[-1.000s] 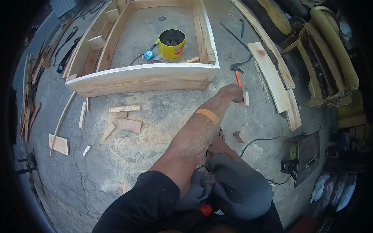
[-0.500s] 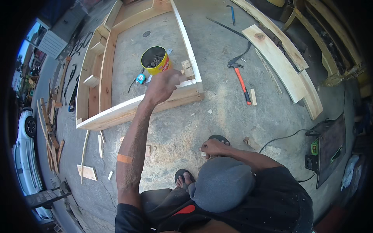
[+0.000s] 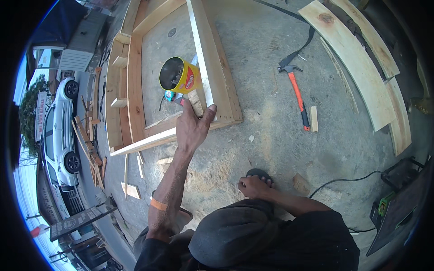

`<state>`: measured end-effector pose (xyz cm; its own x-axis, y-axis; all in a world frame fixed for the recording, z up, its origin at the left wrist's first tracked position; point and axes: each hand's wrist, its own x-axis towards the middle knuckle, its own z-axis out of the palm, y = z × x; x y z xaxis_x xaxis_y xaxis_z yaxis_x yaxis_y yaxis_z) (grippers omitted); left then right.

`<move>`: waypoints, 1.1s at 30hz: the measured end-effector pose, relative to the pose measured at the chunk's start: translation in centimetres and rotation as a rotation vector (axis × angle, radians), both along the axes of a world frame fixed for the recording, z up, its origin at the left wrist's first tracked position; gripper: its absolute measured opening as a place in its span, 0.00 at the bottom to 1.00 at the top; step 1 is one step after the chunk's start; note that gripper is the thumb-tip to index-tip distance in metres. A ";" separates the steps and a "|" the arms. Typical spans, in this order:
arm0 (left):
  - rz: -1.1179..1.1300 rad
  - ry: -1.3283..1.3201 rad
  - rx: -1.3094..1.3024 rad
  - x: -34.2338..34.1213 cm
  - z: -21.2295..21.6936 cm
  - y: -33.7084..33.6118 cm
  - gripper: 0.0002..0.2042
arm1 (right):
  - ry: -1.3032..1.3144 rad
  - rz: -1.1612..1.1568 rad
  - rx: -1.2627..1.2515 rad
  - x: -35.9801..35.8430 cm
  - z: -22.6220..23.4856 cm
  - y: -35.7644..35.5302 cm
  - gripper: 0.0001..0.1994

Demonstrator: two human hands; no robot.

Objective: The person assembles a wooden frame on the floor by hammering nails into joints. They use a circular saw to cut a piece of wood and a hand saw to trim a section of the frame. The person continues to hammer nails to secure the structure.

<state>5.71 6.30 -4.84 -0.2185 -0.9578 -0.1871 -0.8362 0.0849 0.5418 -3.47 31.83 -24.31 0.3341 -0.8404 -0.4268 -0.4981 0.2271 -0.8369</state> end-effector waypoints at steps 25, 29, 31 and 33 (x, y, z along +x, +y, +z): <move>1.110 0.244 -0.029 78.7 -5.4 -19.2 0.23 | 0.444 -0.496 0.419 1.1 0.1 -2.9 0.19; 1.079 -0.009 -0.003 87.9 -11.5 -26.0 0.25 | 0.797 -0.353 0.384 0.3 0.6 -4.1 0.16; 0.909 -0.337 -0.028 92.7 -13.1 -31.3 0.25 | 0.839 -0.429 0.443 2.5 2.7 -5.7 0.16; 0.829 -0.347 -0.110 94.4 -13.3 -38.1 0.23 | 0.881 -0.514 0.499 4.7 4.7 -6.4 0.15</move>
